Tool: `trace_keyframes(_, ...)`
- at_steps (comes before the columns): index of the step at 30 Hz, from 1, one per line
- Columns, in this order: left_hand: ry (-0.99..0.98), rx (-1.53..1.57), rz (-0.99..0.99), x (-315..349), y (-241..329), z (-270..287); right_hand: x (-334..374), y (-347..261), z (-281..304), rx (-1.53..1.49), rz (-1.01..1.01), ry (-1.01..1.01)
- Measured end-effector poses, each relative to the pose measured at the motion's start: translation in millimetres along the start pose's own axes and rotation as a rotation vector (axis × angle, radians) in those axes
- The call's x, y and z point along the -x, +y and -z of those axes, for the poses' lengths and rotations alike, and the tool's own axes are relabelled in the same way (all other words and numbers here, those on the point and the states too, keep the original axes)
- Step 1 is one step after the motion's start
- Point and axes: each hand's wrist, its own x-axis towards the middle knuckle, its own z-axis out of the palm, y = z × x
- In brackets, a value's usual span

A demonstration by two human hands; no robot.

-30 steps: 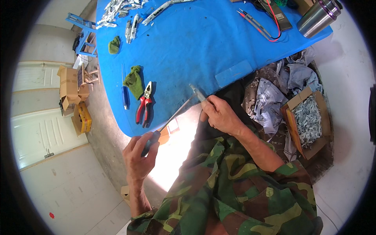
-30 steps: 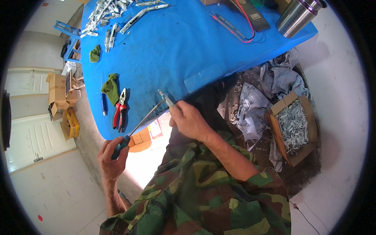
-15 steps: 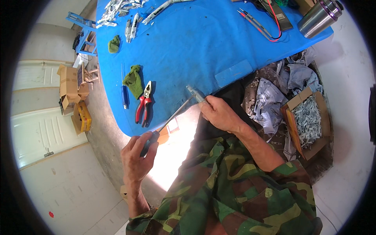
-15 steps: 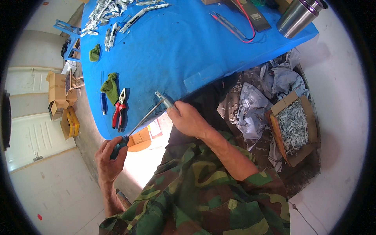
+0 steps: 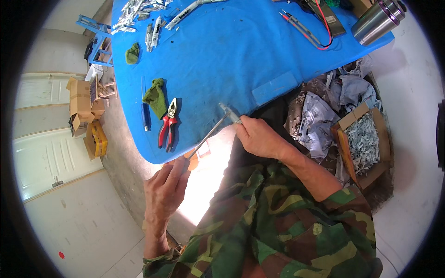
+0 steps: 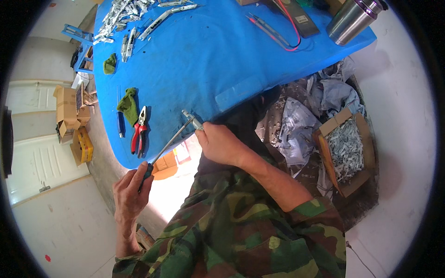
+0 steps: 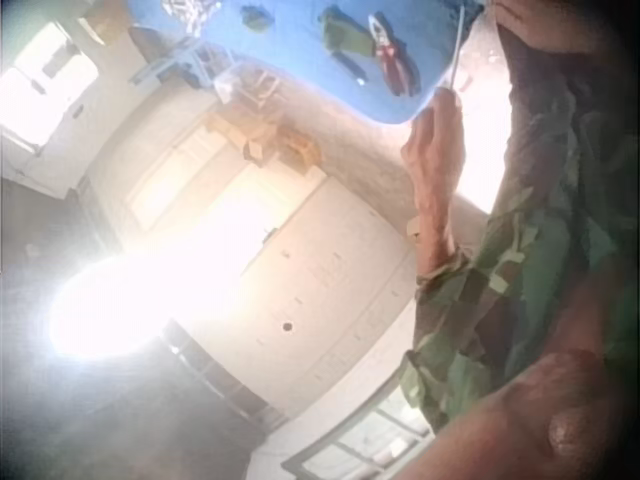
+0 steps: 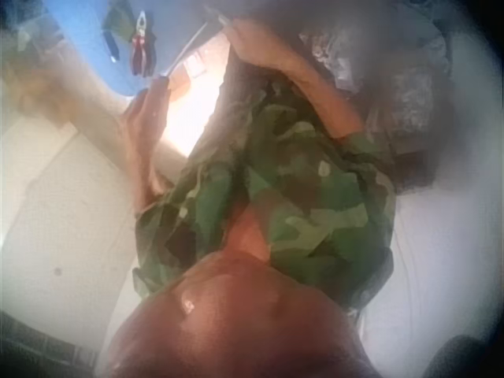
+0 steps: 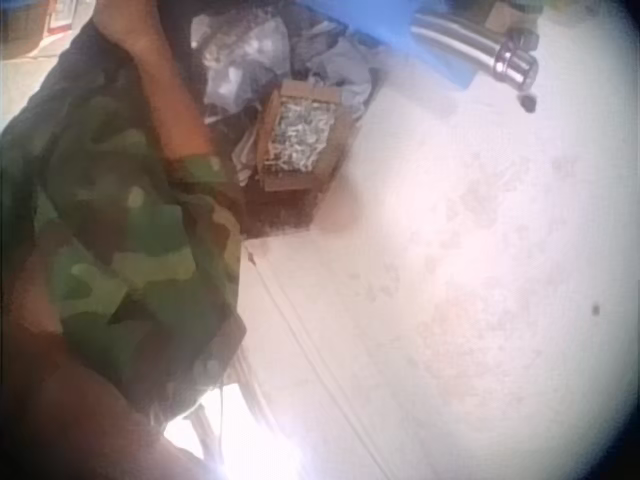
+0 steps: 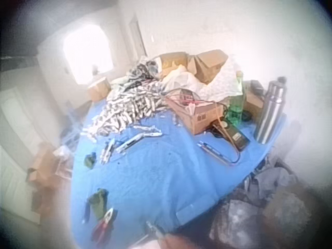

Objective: The person handles small metal components by hand and with pliers, using a screwdriver to adjust parts and a cloth to wipe them. They pick up components from the table, manipulate them with tools, and set them back down.

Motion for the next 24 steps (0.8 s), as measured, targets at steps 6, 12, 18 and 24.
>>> trace_keyframes(6,-0.044,0.294,0.250,-4,9,10,1,-6,3,0.113,-0.015,-0.027)
trace_keyframes(12,-0.096,0.264,0.281,-16,17,24,2,-12,4,0.239,-0.030,-0.029)
trace_keyframes(18,-0.063,-0.192,-0.087,-13,25,26,4,-15,5,0.248,-0.010,-0.023)
trace_keyframes(24,-0.024,-0.371,-0.228,-9,25,21,3,-13,3,0.289,-0.008,-0.026)
